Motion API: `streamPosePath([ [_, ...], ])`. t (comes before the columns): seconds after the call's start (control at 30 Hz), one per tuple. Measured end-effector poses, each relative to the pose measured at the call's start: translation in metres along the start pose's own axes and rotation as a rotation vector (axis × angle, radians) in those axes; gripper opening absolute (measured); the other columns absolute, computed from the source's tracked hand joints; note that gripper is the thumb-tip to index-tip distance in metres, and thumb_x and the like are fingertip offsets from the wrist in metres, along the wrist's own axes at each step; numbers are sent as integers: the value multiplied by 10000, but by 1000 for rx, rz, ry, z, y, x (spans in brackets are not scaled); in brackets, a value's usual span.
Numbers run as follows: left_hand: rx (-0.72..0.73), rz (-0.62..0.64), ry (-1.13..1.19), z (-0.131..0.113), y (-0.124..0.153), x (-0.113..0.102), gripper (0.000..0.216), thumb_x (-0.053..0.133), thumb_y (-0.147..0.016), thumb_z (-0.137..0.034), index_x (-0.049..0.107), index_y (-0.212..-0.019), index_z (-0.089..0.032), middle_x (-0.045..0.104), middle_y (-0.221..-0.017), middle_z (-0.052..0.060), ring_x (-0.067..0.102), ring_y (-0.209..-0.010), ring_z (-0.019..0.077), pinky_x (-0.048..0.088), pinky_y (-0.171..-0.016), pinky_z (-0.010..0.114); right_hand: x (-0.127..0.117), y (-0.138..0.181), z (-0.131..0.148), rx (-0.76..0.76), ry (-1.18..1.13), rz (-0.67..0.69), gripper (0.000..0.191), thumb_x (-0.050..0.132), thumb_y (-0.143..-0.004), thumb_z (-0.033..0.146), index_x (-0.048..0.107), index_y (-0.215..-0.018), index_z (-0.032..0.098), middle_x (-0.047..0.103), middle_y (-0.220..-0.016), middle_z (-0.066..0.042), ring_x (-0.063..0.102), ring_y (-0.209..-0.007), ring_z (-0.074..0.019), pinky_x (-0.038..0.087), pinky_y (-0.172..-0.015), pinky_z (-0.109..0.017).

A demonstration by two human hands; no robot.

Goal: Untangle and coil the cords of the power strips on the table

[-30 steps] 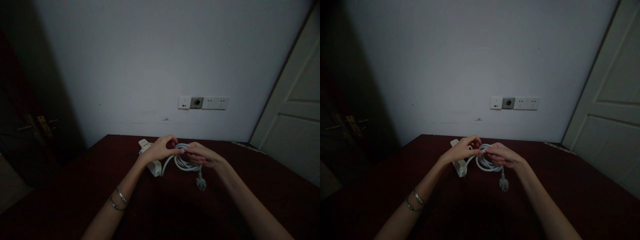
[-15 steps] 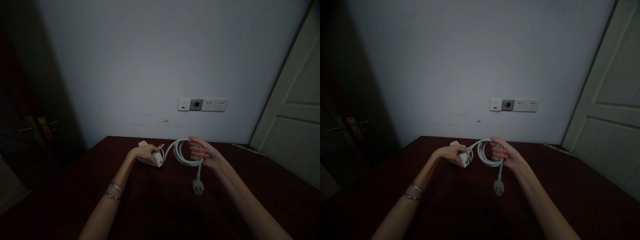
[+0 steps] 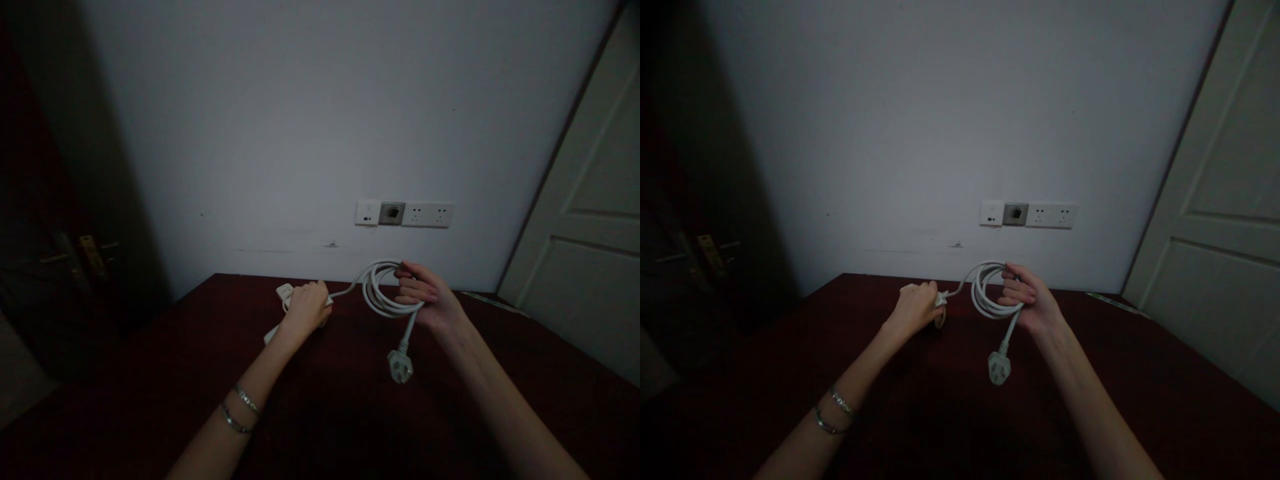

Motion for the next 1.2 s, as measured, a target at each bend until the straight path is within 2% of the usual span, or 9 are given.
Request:
streamPosePath([
  [0.23,-129,-58,16,-9,8,4,246,556,-775,-271,535,-928,-80,614,-839,142,611,-806,257,436,-654,319,6,0,-3,28,-97,0,177,487,-865,187,447,-696,150,344,-316,124,344,-260,-14,312,-373,-153],
  [0.53,-166,-67,43,-30,16,15,305,567,-772,-265,512,-1006,-79,579,-947,178,572,-906,291,444,-688,343,3,3,-4,73,-29,-23,181,476,-871,194,489,-701,131,316,-311,122,317,-251,-7,279,-361,-149],
  [0.63,-123,-59,69,-36,15,22,321,574,-754,-293,528,-1001,-93,580,-984,180,556,-948,305,453,-705,363,1,4,-4,82,-19,-19,194,461,-880,206,500,-704,135,326,-315,117,300,-249,-9,280,-359,-151],
  [0.87,43,164,174,-33,9,29,348,575,-708,-393,642,-894,-106,653,-904,168,590,-930,316,449,-769,392,2,4,-4,78,15,17,178,466,-878,204,492,-718,130,293,-317,127,271,-248,-3,261,-367,-140],
  [0.93,125,200,277,-31,5,30,347,588,-696,-388,661,-898,-115,668,-903,149,602,-914,296,440,-793,375,3,5,-3,64,25,8,182,475,-877,208,476,-712,131,265,-319,134,260,-245,-2,254,-369,-138],
  [1.07,366,315,633,-27,-1,35,422,653,-653,-386,653,-1008,-158,674,-983,61,602,-919,217,425,-812,288,9,7,-2,34,13,10,202,473,-879,214,436,-694,144,234,-320,139,235,-240,-5,239,-362,-137],
  [1.2,343,371,814,-10,-9,40,458,702,-595,-413,671,-971,-152,672,-891,40,591,-842,195,424,-745,267,21,10,-2,10,-27,50,201,442,-893,211,404,-701,166,235,-324,140,208,-244,-12,258,-364,-140],
])
Point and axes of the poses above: each hand's wrist, its own y-axis away from the middle knuckle, its own x-axis out of the palm, z = x × y, the point moved 7 cm from there along -y, towards the middle knuckle
